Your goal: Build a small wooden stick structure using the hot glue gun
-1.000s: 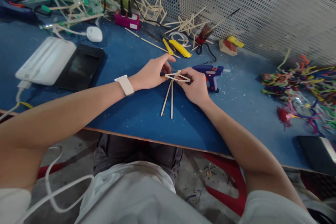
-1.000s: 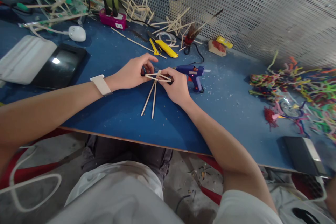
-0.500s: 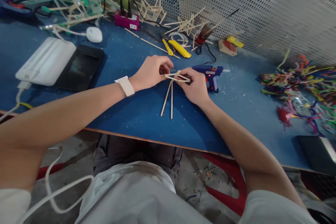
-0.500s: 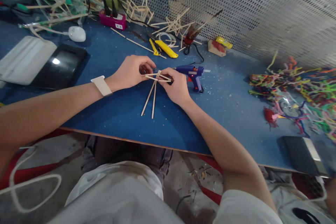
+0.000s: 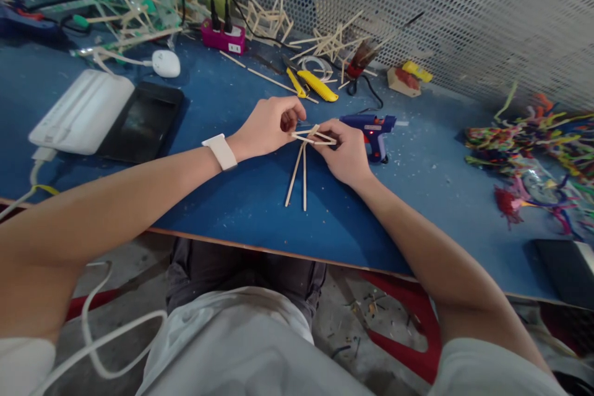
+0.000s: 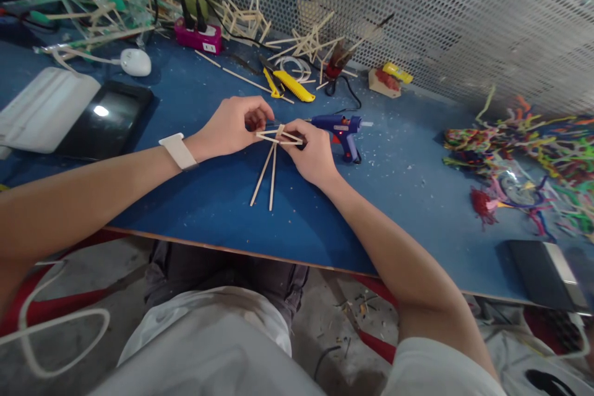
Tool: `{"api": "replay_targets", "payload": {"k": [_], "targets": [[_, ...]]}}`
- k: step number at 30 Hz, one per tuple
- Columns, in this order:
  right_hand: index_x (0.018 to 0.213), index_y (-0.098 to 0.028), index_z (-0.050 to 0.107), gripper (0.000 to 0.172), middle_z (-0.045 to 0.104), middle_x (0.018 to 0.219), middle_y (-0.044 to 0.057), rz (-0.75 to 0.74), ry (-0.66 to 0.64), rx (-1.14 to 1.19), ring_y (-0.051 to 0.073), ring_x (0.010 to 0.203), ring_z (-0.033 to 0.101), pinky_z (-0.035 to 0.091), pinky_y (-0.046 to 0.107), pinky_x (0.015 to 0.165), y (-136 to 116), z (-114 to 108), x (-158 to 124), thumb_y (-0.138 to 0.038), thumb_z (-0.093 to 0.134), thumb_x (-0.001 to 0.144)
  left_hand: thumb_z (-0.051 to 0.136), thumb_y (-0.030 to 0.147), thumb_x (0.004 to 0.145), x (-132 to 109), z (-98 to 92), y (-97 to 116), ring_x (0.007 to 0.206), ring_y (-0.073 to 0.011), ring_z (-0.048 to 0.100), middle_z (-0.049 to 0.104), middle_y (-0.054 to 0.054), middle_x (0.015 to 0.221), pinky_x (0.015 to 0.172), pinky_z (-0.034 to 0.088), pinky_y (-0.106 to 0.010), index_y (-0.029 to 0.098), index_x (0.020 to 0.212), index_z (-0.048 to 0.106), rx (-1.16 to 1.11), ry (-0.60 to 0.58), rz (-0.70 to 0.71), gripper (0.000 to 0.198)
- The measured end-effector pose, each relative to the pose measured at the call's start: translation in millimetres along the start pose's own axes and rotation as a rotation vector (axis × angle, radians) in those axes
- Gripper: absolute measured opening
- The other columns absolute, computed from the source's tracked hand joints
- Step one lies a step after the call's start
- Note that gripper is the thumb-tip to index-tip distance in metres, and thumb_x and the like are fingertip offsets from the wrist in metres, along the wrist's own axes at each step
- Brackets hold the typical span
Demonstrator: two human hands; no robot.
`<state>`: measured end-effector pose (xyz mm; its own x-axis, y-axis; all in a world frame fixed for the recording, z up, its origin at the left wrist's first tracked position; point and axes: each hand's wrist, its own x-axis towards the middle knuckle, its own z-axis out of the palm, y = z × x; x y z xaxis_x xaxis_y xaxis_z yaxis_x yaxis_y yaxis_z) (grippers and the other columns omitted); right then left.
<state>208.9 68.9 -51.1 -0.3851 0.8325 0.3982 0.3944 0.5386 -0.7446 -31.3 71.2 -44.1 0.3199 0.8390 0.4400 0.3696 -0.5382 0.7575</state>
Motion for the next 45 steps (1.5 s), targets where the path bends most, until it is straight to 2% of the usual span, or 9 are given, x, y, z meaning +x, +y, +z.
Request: {"api": "replay_targets", "payload": {"k": [7,14,17,21,27,31,36,39,45], "targets": [[0.095,-0.025,0.078,0.012,0.083,0.094,0.002,0.001,0.001,0.021,0.023,0.085,0.077,0.058,0.040,0.081,-2,0,1,-0.035,0.084,0.096,0.067,-0.002,0.082,1,-3.7,3,0.078,-0.0160,0.075,0.080,-0.004,0.088,0.078,0.060,-0.029,0.016,0.102,0.076,0.128,0.006,-0.033,0.028],[0.094,-0.026,0.077,0.009,0.082,0.093,0.002,0.019,-0.005,0.018,0.023,0.085,0.075,0.057,0.041,0.081,-1,1,1,-0.034,0.082,0.094,0.066,0.011,0.099,6,-29.1,9,0.100,-0.0265,0.079,0.083,-0.011,0.109,0.097,0.061,-0.041,0.015,0.116,0.083,0.571,-0.137,0.025,0.025],[0.093,-0.025,0.077,0.006,0.083,0.093,0.003,0.016,0.000,0.026,0.023,0.083,0.075,0.058,0.041,0.081,-3,1,1,-0.030,0.081,0.093,0.068,0.018,0.104,11,-53.3,26,0.106,-0.0291,0.080,0.085,-0.011,0.115,0.102,0.060,-0.043,0.016,0.116,0.085,0.677,-0.176,-0.019,0.021],[0.093,-0.025,0.078,0.008,0.084,0.093,0.004,0.017,-0.009,0.018,0.022,0.083,0.074,0.059,0.041,0.083,-5,2,3,-0.031,0.080,0.095,0.074,0.025,0.103,8,-101.3,40,0.091,-0.0240,0.075,0.083,-0.007,0.097,0.096,0.058,-0.041,0.018,0.099,0.084,0.793,-0.151,-0.098,0.013],[0.093,-0.026,0.079,0.012,0.084,0.093,0.004,-0.016,-0.014,-0.014,0.023,0.082,0.072,0.058,0.041,0.081,-5,2,6,-0.037,0.081,0.097,0.073,0.050,0.108,-38,-180.0,-2,0.075,-0.0166,0.046,0.071,-0.005,0.076,0.089,0.048,-0.040,0.022,0.078,0.073,0.877,-0.104,-0.165,0.041],[0.093,-0.025,0.080,0.020,0.084,0.092,0.004,-0.033,-0.014,-0.029,0.022,0.080,0.070,0.056,0.041,0.079,-4,3,7,-0.044,0.081,0.099,0.069,0.073,0.107,-67,-202.4,-15,0.073,-0.0165,0.047,0.068,-0.002,0.067,0.090,0.044,-0.041,0.025,0.077,0.071,0.704,-0.049,-0.188,0.056],[0.092,-0.025,0.080,0.018,0.083,0.092,0.004,-0.040,-0.005,0.007,0.022,0.079,0.070,0.057,0.040,0.079,-1,4,7,-0.042,0.081,0.098,0.070,0.076,0.104,-79,-204.2,-3,0.071,-0.0145,0.054,0.074,0.000,0.070,0.078,0.045,-0.041,0.027,0.083,0.071,0.694,0.011,-0.231,0.054],[0.093,-0.025,0.080,0.013,0.083,0.092,0.005,-0.038,-0.004,0.012,0.022,0.080,0.071,0.057,0.040,0.079,0,3,6,-0.037,0.081,0.096,0.072,0.065,0.105,-70,-191.6,1,0.073,-0.0159,0.061,0.079,0.000,0.075,0.079,0.051,-0.042,0.029,0.086,0.075,0.709,0.032,-0.187,0.041],[0.092,-0.025,0.078,0.017,0.084,0.092,0.005,0.005,-0.018,0.010,0.023,0.081,0.072,0.058,0.042,0.082,-1,1,5,-0.041,0.081,0.095,0.082,0.021,0.091,-7,-110.9,1,0.080,-0.0205,0.075,0.085,-0.003,0.086,0.086,0.061,-0.041,0.022,0.093,0.082,0.627,0.051,-0.017,0.002]]}}
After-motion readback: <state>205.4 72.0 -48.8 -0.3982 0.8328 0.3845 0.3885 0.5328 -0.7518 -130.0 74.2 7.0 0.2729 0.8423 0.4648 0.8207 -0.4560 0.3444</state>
